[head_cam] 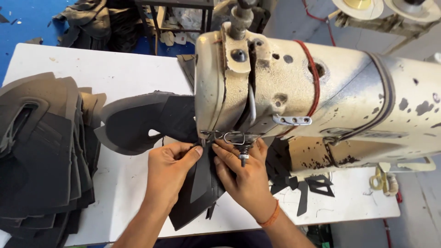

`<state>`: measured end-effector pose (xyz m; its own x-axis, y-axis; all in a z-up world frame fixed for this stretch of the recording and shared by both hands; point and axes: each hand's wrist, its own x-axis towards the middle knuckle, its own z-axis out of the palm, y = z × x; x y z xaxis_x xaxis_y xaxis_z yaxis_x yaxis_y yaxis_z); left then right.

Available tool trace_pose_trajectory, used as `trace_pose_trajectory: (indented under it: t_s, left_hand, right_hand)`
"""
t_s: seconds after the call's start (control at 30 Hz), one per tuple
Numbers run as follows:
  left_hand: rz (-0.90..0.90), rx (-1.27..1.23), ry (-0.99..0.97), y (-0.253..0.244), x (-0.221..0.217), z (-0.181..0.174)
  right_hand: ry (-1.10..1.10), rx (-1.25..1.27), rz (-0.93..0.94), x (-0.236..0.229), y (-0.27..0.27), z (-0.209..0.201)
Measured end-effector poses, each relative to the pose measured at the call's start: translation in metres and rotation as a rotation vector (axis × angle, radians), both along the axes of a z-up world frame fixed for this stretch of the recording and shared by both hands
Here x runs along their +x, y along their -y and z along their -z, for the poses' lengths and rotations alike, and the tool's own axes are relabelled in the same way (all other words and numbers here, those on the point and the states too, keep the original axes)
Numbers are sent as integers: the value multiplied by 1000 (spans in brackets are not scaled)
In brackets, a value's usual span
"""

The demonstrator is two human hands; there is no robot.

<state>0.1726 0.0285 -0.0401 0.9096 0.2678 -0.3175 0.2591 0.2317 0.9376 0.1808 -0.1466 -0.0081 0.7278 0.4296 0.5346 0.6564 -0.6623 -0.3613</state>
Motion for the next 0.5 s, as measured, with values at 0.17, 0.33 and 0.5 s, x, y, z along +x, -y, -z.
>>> trace_pose_trajectory:
  t_s: [0.17, 0.33, 0.5]
  left_hand:
    - [16, -64, 58, -5, 5, 9]
    - [76, 52, 68, -8, 1, 6]
    - [177, 9, 48, -11, -2, -3]
  right_hand:
    - [41, 71, -14, 3, -4, 0]
    - [63, 68, 1, 0, -1, 1]
    - [109, 24, 60, -11, 54, -21]
